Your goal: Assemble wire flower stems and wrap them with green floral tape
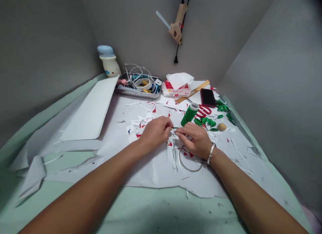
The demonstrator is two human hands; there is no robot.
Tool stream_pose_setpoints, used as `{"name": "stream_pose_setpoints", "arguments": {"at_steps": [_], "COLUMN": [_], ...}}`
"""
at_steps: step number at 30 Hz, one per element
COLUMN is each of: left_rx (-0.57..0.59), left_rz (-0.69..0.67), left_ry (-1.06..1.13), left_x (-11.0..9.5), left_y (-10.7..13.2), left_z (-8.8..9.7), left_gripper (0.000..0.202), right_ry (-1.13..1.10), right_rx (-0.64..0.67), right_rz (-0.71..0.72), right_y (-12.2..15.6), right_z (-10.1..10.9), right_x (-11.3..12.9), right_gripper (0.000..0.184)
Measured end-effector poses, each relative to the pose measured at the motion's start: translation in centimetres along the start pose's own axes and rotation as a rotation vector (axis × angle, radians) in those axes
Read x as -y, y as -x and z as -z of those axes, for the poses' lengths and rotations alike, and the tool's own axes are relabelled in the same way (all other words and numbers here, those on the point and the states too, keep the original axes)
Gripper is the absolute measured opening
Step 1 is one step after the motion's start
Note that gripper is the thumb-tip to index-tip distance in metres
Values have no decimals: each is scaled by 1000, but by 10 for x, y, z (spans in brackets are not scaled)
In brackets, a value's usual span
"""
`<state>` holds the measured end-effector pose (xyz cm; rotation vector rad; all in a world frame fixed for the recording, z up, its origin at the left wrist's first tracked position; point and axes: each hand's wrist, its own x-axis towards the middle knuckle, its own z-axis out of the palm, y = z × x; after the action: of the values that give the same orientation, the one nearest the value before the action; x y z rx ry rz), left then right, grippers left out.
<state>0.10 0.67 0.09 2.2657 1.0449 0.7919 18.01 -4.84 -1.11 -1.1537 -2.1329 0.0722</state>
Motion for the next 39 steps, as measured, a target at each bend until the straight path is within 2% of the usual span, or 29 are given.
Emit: {"name": "stream_pose_setpoints", "arguments": {"at_steps": [2, 4, 7, 9, 11, 13, 15, 18, 20, 23, 26, 30, 35, 37, 39], "left_rx": [91, 168, 199, 134, 44, -35, -58, 37, 134, 216, 203, 123, -42, -25, 54], "left_rz": [-58, -81, -23, 27, 62, 74, 57, -6, -46, -44, 23, 85, 119, 88, 41], "left_ry": [-15, 73, 272, 333, 329, 265, 144, -18, -18, 127, 297, 364, 223, 104, 30], "left_x": [0, -3, -7, -9, -10, -8, -6, -3, -3, -5, -8, -11, -7, -4, -3], "left_y": [2, 3, 1, -1, -3, -3, -2, 0, 2, 3, 1, -2, -3, -2, 0], "left_z": [-2, -1, 5, 8, 9, 8, 5, 1, 0, 1, 4, 9, 6, 3, 1], "left_gripper": [17, 15, 10, 9, 9, 9, 10, 15, 16, 13, 11, 10, 11, 13, 16], "right_ry": [-21, -73, -153, -151, -102, -40, 9, 48, 26, -79, -193, -180, -24, -1, -10], "right_rx": [-69, -126, -130, -73, -8, 52, 72, 4, -59, -121, -88, 16, 86, 53, -14], "right_rz": [-53, -146, -257, -236, -158, -69, 0, 12, -41, -181, -292, -206, -10, 19, -4], "right_y": [-1, -1, 0, 0, 0, 0, 0, -1, -1, -1, 0, 0, 0, 0, 0], "right_z": [2, 2, 0, -2, -4, -5, -4, -1, 1, 1, -1, -5, -4, -2, 0], "right_x": [-4, -10, -19, -19, -15, -8, -1, 3, -1, -10, -18, -16, -2, 2, 1], "right_gripper": [17, 16, 16, 17, 17, 17, 18, 17, 17, 16, 14, 16, 17, 17, 17]}}
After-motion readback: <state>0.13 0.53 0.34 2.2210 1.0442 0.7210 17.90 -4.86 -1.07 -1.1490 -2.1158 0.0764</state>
